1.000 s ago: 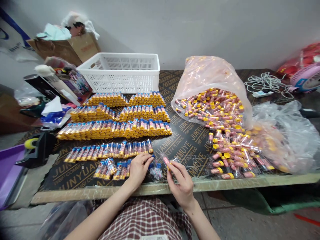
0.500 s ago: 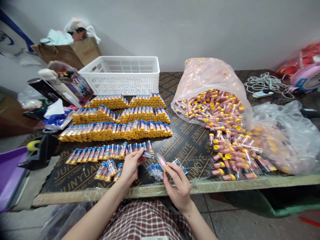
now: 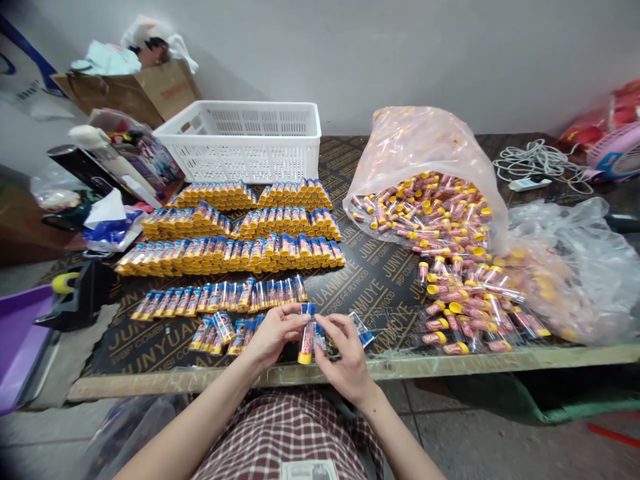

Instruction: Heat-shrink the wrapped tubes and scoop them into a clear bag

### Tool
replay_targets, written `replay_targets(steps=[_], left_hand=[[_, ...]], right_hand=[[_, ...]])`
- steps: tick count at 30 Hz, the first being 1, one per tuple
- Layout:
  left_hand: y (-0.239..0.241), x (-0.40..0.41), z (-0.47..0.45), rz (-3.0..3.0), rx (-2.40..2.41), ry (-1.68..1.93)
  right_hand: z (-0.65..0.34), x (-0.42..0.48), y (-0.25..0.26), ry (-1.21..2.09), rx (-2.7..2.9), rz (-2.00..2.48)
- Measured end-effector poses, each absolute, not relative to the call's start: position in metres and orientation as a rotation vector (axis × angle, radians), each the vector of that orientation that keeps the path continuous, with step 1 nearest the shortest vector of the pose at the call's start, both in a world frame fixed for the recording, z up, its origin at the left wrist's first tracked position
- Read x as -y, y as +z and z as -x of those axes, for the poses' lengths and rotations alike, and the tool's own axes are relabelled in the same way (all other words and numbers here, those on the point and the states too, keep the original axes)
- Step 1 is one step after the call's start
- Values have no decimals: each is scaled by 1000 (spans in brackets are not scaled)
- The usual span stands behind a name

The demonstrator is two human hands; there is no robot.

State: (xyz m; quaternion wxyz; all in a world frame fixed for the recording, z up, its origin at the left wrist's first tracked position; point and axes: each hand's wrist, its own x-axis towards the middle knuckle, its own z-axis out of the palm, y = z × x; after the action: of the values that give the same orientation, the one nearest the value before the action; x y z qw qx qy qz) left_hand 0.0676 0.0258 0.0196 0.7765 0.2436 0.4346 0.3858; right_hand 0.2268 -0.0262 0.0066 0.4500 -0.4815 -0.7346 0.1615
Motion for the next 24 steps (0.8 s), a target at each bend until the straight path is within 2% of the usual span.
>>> replay_targets(steps=[5, 8, 12, 19, 24], left_hand=[[18, -23, -70, -529, -994, 837], [18, -23, -71, -491, -1028, 894], [21, -19, -73, -523, -971, 810], [25, -12, -74, -544, -926, 738], [26, -11, -73, -552, -909, 725]], right_hand=[[-229, 24, 16, 581, 1942, 1140], [-228, 23, 15, 565, 1987, 1132], [-228, 20, 10, 595, 1904, 1168], [-231, 19, 4, 922, 1810, 1068], [-229, 20, 1, 966, 1728, 1028]])
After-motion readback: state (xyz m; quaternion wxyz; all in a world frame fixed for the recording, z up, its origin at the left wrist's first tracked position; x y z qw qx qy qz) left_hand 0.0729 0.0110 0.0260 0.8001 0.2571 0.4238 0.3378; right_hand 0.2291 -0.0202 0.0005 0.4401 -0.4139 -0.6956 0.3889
